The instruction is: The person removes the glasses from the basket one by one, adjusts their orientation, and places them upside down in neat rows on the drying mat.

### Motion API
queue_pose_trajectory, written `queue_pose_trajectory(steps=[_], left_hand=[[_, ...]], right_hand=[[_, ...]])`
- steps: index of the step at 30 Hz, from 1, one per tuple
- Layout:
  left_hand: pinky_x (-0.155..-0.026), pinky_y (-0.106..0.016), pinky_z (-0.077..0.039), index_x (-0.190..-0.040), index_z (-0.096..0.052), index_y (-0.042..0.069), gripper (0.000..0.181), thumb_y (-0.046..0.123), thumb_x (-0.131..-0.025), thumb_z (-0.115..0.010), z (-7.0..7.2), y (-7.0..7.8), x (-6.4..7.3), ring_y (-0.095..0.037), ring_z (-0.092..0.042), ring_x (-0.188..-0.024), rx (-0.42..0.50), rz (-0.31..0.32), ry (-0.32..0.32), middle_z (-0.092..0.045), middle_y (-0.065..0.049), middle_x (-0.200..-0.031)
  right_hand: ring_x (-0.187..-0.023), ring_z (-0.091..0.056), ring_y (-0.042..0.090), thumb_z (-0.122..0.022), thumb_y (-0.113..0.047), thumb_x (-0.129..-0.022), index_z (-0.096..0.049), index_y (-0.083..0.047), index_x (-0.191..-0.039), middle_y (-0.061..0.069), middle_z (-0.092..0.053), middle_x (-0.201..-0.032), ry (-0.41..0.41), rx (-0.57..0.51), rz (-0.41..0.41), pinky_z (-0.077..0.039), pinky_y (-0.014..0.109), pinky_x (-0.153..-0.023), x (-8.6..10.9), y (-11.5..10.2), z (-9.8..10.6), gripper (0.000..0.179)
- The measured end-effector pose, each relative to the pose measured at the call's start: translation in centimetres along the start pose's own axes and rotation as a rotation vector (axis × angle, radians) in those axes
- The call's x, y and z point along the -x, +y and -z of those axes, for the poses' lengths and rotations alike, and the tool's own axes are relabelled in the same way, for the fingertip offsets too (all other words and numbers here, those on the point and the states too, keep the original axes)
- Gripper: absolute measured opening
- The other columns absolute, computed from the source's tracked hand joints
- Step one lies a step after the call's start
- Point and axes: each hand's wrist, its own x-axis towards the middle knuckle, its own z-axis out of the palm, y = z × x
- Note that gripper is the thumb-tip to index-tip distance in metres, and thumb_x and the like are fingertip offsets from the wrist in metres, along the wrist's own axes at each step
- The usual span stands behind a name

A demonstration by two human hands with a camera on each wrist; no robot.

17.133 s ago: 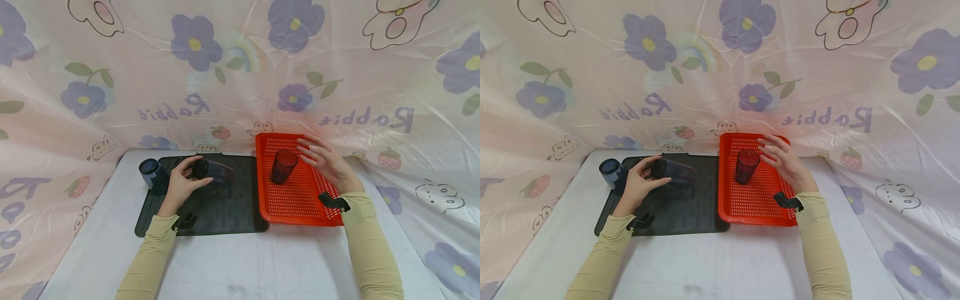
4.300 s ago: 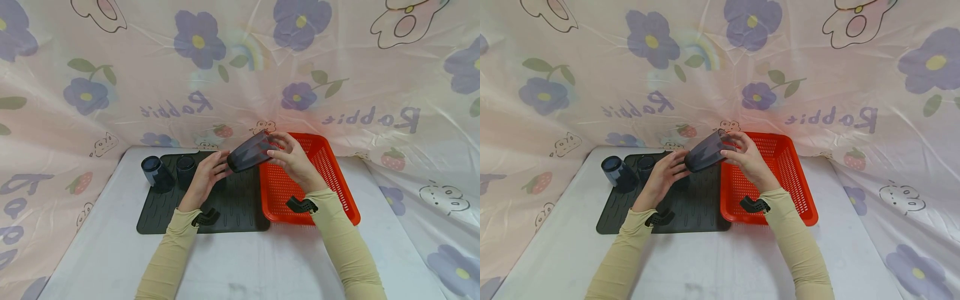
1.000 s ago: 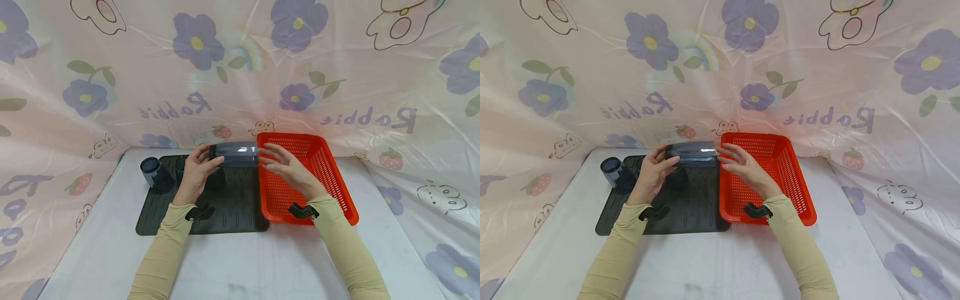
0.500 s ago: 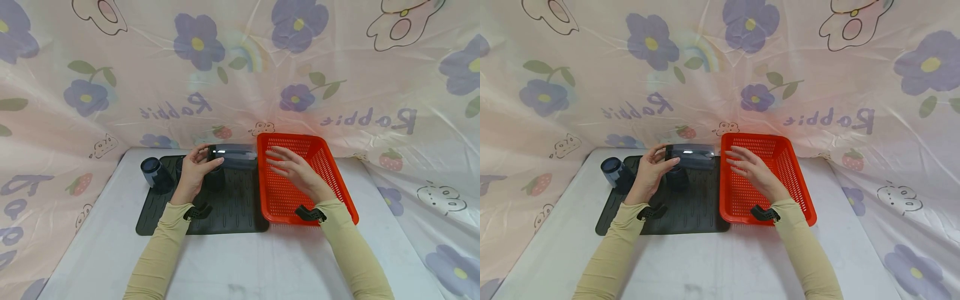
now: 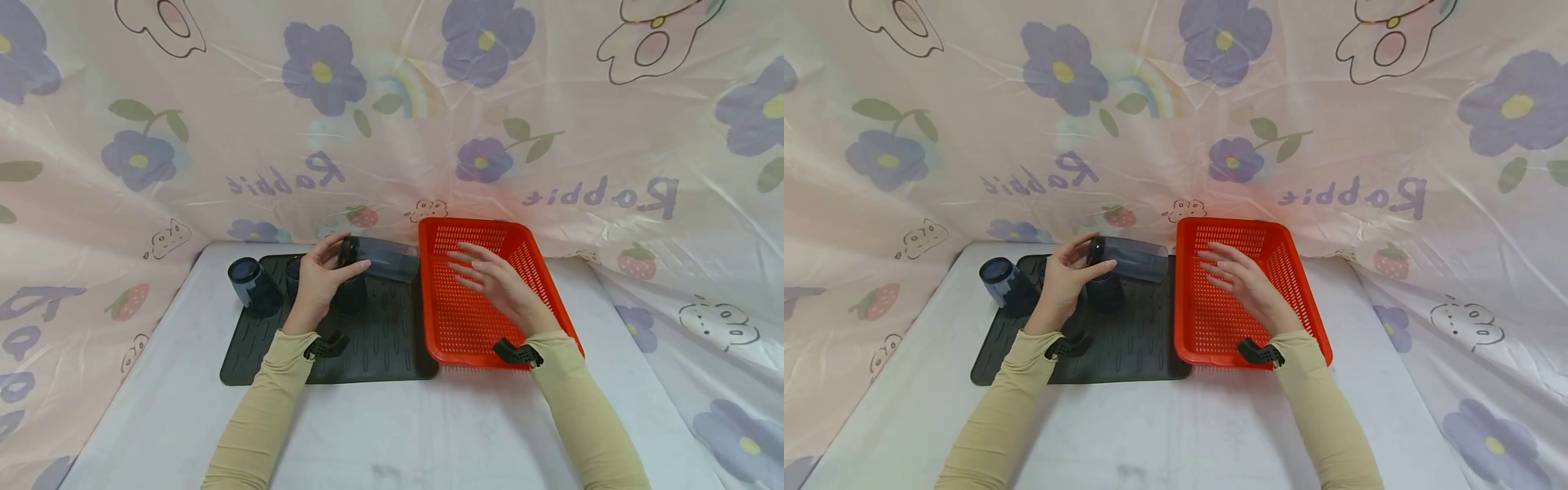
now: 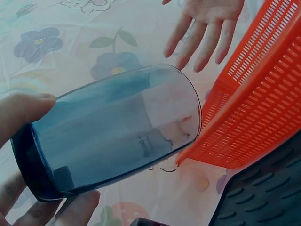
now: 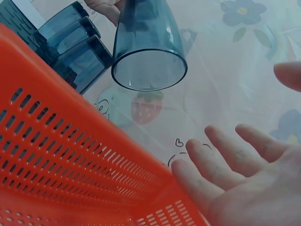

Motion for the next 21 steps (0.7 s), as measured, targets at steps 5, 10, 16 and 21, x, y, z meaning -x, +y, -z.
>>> queue_pose_trajectory(steps=[5, 10, 16, 21], left_hand=[[-0.087, -0.037, -0.053, -0.130, -0.060, 0.015, 0.061, 0.001, -0.074, -0.082, -0.2, -0.5, -0.1, -0.025, -0.060, -0.110, -0.079, -0.045, -0.006, -0.056, -0.009, -0.125], [-0.089, -0.038, -0.052, -0.132, -0.060, 0.017, 0.064, 0.006, -0.074, -0.083, -0.6, -1.0, -0.2, -0.023, -0.058, -0.114, -0.143, -0.073, -0.007, -0.052, -0.005, -0.132], [-0.089, -0.035, -0.052, -0.133, -0.057, 0.011, 0.065, 0.003, -0.074, -0.082, -1.1, -0.2, 0.1, -0.025, -0.056, -0.116, -0.191, -0.077, -0.010, -0.051, -0.009, -0.133], [-0.084, -0.037, -0.054, -0.133, -0.055, 0.003, 0.065, -0.001, -0.073, -0.081, -2.0, 1.4, 0.7, -0.030, -0.058, -0.111, -0.242, -0.096, -0.021, -0.055, -0.017, -0.128]], right_hand=[[-0.136, -0.031, 0.039, -0.035, -0.014, -0.103, -0.031, -0.008, -0.149, 0.020, -0.030, -0.151, 0.010, -0.007, 0.006, -0.023, 0.052, -0.112, 0.3, 0.0, 0.3, 0.046], [-0.135, -0.032, 0.039, -0.033, -0.017, -0.104, -0.031, -0.007, -0.148, 0.021, -0.030, -0.150, 0.011, 0.006, 0.018, -0.025, 0.051, -0.111, 0.7, -0.1, 0.9, 0.046], [-0.135, -0.034, 0.038, -0.031, -0.016, -0.104, -0.031, -0.006, -0.148, 0.023, -0.027, -0.151, 0.015, 0.008, 0.015, -0.025, 0.050, -0.111, 0.9, -0.3, 1.2, 0.045], [-0.137, -0.025, 0.044, -0.032, -0.017, -0.104, -0.033, -0.007, -0.148, 0.021, -0.029, -0.151, 0.021, 0.006, 0.009, -0.025, 0.051, -0.111, 1.0, -0.5, 1.3, 0.045]])
